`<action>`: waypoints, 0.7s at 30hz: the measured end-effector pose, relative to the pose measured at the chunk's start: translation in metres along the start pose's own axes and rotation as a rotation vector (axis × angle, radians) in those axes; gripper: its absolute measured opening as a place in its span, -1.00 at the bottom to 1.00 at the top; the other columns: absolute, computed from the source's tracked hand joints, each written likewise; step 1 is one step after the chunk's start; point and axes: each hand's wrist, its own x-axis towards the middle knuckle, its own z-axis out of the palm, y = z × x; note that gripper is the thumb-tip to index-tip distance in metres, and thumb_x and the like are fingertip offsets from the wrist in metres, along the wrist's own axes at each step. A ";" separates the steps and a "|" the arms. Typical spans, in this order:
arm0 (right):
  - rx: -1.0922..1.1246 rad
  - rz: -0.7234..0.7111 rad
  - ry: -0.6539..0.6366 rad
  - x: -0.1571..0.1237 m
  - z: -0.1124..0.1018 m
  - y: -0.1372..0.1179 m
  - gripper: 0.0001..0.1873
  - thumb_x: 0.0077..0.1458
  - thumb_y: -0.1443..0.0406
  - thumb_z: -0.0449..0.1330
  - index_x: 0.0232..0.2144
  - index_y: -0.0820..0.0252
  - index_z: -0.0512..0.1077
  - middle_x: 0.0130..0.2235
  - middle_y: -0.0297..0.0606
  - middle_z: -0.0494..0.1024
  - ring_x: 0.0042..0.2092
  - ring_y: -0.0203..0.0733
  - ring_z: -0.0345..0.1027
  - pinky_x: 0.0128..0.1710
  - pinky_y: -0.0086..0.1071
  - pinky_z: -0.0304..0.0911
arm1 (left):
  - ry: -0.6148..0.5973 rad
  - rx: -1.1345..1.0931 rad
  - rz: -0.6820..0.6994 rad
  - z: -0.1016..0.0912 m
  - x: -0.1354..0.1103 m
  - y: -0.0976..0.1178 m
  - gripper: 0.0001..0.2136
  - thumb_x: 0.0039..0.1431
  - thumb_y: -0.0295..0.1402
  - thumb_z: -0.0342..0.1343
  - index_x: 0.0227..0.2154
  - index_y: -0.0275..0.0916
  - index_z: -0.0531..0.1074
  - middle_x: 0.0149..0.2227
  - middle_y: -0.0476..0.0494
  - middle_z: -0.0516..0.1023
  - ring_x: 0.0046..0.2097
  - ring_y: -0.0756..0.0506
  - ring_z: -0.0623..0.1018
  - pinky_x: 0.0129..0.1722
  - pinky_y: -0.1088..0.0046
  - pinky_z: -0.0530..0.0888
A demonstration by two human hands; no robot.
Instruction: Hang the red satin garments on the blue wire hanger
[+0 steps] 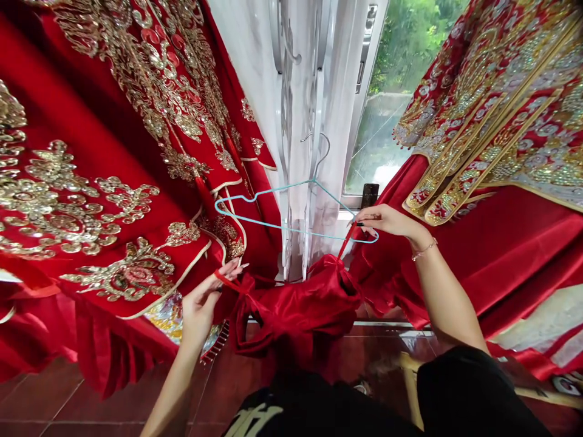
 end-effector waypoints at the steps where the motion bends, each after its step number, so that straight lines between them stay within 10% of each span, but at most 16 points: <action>1: -0.013 0.010 0.027 -0.002 -0.001 0.002 -0.62 0.10 0.05 0.29 -0.24 0.25 0.66 -0.54 -0.34 0.59 -0.58 -0.40 0.42 -0.52 -0.54 0.31 | 0.012 0.004 0.030 0.000 0.009 0.001 -0.62 0.07 -0.46 0.16 -0.03 -0.25 0.62 0.06 -0.24 0.63 0.09 -0.28 0.62 0.22 0.11 0.50; 9: -0.067 0.235 0.199 -0.015 -0.024 0.006 -0.47 0.01 0.08 0.26 -0.21 0.50 0.62 -0.23 0.04 0.70 -0.40 -0.44 0.53 -0.23 -0.41 0.32 | 0.240 0.066 0.271 0.012 0.080 0.013 -0.59 0.06 -0.41 0.05 -0.03 -0.31 0.59 -0.04 -0.24 0.68 0.11 -0.24 0.61 0.20 0.16 0.48; 21: -0.089 0.122 0.195 -0.018 -0.022 0.002 -0.42 -0.08 -0.06 0.25 -0.33 0.40 0.66 -0.52 -0.15 0.62 -0.57 -0.55 0.34 -0.47 -0.45 0.17 | -0.240 0.340 0.397 0.008 0.136 0.047 -0.64 -0.01 -0.44 -0.04 -0.29 -0.26 0.67 -0.30 -0.08 0.73 -0.06 -0.18 0.67 0.42 -0.14 0.10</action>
